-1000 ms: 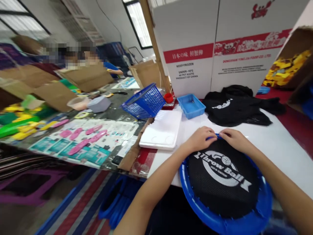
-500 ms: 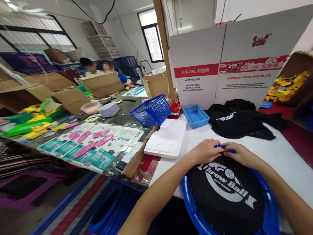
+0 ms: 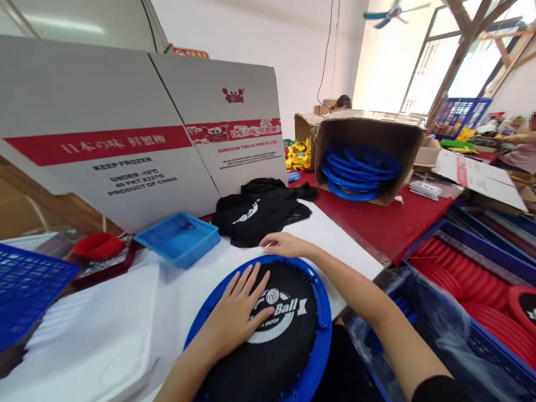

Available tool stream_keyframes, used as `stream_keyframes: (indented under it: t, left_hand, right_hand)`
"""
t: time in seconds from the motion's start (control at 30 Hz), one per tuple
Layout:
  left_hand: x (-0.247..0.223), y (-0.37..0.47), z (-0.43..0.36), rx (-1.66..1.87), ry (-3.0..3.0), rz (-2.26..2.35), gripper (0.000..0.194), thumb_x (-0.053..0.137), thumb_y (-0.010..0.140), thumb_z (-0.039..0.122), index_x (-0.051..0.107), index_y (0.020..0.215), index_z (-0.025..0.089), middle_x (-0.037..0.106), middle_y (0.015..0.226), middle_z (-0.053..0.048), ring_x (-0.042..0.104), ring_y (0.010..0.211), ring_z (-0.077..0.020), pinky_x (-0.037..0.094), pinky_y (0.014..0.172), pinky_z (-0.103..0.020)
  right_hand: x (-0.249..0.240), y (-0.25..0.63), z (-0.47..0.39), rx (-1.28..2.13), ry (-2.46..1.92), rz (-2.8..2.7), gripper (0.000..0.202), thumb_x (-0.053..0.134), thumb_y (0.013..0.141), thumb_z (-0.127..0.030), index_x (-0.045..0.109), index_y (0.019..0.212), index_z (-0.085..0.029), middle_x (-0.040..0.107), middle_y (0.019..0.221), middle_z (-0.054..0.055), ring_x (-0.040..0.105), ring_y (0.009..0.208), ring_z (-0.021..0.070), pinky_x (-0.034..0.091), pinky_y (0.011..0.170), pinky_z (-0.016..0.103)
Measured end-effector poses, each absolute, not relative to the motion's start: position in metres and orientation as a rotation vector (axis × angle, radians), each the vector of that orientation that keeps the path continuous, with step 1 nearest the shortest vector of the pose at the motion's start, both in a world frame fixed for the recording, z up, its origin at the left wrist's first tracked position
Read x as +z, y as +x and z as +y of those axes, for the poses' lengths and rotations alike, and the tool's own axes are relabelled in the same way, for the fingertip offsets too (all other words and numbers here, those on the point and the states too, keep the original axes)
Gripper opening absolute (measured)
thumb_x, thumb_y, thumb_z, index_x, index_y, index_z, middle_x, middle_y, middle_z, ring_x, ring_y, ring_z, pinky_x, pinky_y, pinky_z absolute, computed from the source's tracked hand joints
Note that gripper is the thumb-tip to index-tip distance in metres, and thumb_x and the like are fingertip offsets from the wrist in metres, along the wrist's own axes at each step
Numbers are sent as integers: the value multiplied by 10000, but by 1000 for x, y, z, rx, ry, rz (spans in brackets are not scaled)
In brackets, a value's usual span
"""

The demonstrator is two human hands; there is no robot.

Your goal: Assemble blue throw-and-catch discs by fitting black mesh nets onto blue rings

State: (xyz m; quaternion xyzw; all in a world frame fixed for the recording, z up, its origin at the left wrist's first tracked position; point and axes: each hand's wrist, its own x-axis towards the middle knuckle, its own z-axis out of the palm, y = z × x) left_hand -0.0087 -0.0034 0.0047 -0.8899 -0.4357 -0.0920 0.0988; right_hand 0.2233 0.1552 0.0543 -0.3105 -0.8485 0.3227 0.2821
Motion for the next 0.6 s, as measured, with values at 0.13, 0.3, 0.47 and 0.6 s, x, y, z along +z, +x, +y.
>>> stream_keyframes:
  t: [0.13, 0.3, 0.47, 0.6]
  left_hand:
    - [3, -7, -7, -310, -2588, -1297, 824, 496, 1066, 685, 240, 1760, 324, 224, 1829, -87, 293, 1671, -359, 220, 1347, -538]
    - [0, -5, -9, -320, -2593, -1297, 824, 463, 1069, 710, 262, 1757, 304, 252, 1821, -104, 287, 1672, -359, 196, 1348, -542]
    - [7, -3, -13, -332, -2641, -1362, 826, 442, 1066, 731, 294, 1750, 293, 239, 1821, -124, 274, 1675, -379, 198, 1346, -575]
    - [12, -1, -16, -344, -2697, -1421, 835, 444, 1057, 746, 302, 1747, 296, 236, 1820, -130, 261, 1678, -391, 196, 1346, -593]
  right_hand:
    - [91, 271, 200, 520, -1199, -1965, 340, 599, 967, -127, 730, 1278, -172, 785, 1220, 86, 728, 1048, 193, 570, 967, 310]
    - [169, 398, 249, 34, -1647, -1638, 596, 422, 916, 8, 506, 1505, -21, 516, 1583, 265, 456, 1464, 285, 352, 1241, 429]
    - [189, 507, 252, -113, -2056, -1683, 590, 601, 830, -14, 557, 1416, 43, 622, 1349, 325, 568, 1290, 370, 424, 1107, 474]
    - [170, 534, 243, -267, -2225, -1857, 467, 590, 914, -123, 607, 1363, 4, 614, 1334, 328, 568, 1217, 365, 431, 1036, 485]
